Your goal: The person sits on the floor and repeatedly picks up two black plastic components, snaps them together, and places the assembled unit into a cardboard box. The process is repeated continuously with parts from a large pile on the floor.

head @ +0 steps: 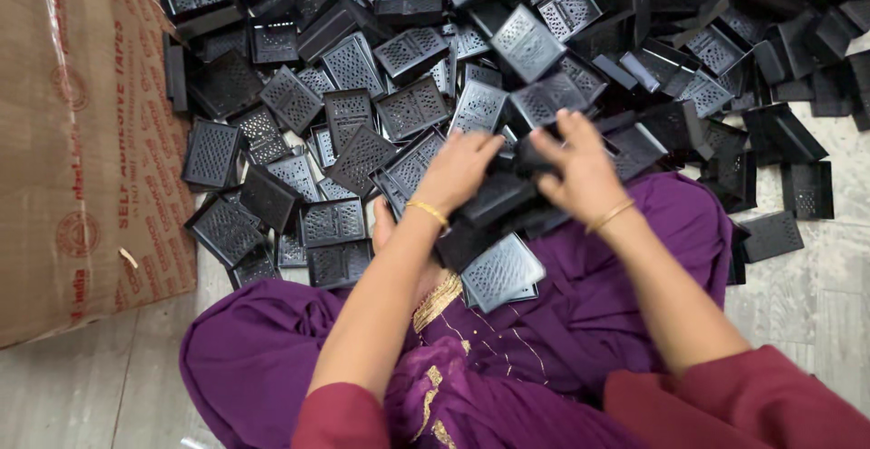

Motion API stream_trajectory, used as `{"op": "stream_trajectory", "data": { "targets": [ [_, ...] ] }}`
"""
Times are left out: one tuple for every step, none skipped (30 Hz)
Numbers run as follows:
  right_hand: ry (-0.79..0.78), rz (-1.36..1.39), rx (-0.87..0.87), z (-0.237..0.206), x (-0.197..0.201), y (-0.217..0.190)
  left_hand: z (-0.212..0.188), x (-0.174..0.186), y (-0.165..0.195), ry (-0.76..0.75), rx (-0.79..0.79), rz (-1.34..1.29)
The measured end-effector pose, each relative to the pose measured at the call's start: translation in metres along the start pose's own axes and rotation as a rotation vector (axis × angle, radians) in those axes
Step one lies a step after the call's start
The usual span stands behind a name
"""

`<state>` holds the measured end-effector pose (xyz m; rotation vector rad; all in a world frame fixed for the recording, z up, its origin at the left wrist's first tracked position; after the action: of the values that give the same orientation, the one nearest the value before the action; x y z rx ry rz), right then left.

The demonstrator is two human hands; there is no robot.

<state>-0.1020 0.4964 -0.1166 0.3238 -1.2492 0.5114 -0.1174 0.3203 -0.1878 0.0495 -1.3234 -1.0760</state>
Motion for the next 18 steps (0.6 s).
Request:
{"op": "stream_trajectory", "data": {
  "targets": [
    [-0.099, -0.018, 0.009, -0.006, -0.009, -0.009, 0.003, -0.010, -0.003, -0.106, 0.052, 0.001],
    [-0.196, -0.036, 0.016, -0.012, -0.016, -0.017, 0.003, -0.017, -0.005, -0.212, 0.103, 0.002],
    [-0.293, -0.056, 0.024, -0.016, -0.020, -0.020, 0.003, -0.014, -0.006, -0.209, 0.146, -0.036],
    [-0.419, -0.043, 0.009, -0.020, -0.022, -0.018, 0.002, -0.009, -0.008, -0.204, 0.188, -0.076],
    [-0.545, -0.031, -0.010, -0.026, -0.021, -0.014, 0.000, -0.001, -0.008, -0.201, 0.230, -0.117],
    [-0.673, -0.016, -0.033, -0.032, -0.020, -0.011, -0.002, 0.017, -0.007, -0.040, 0.263, -0.223],
    [-0.613, 0.091, -0.144, -0.031, -0.012, -0.005, -0.006, 0.035, -0.007, 0.120, 0.298, -0.328],
    [-0.551, 0.196, -0.252, -0.028, -0.004, 0.002, -0.012, 0.053, -0.006, 0.285, 0.331, -0.431],
    [-0.489, 0.300, -0.359, -0.026, 0.002, 0.007, -0.016, 0.061, -0.004, 0.396, 0.317, -0.869],
    [-0.387, 0.449, -0.360, -0.019, 0.007, 0.002, -0.018, 0.065, -0.001, 0.505, 0.293, -1.309],
    [-0.283, 0.600, -0.361, -0.013, 0.009, -0.005, -0.019, 0.066, 0.003, 0.520, 0.324, -1.412],
    [-0.172, 0.749, -0.360, -0.006, 0.009, -0.015, -0.019, 0.064, 0.007, 0.532, 0.352, -1.513],
    [-0.182, 0.882, -0.365, -0.001, -0.001, -0.031, -0.019, 0.059, 0.012, 0.542, 0.376, -1.614],
    [-0.192, 1.013, -0.368, 0.006, -0.014, -0.050, -0.020, 0.061, 0.014, 0.618, 0.369, -1.461],
    [-0.200, 1.143, -0.370, 0.011, -0.023, -0.065, -0.021, 0.061, 0.016, 0.690, 0.357, -1.306],
    [-0.164, 1.073, -0.354, 0.015, -0.027, -0.074, -0.023, 0.062, 0.018, 0.757, 0.341, -1.149],
    [-0.129, 1.003, -0.339, 0.017, -0.030, -0.085, -0.025, 0.055, 0.016, 0.766, 0.391, -1.233],
    [-0.096, 0.933, -0.325, 0.018, -0.030, -0.090, -0.027, 0.047, 0.013, 0.774, 0.444, -1.318]
  ]
}}
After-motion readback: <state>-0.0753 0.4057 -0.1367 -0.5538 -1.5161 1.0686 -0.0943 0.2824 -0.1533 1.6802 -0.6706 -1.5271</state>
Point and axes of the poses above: each hand's wrist, its own z-axis towards the middle knuckle, its own x-axis out of the back of the hand, y = z × x, the point moved 6 cm from there along z, towards the middle knuckle, and after that the axes turned 11 degrees about -z, right-handed, at the moved point
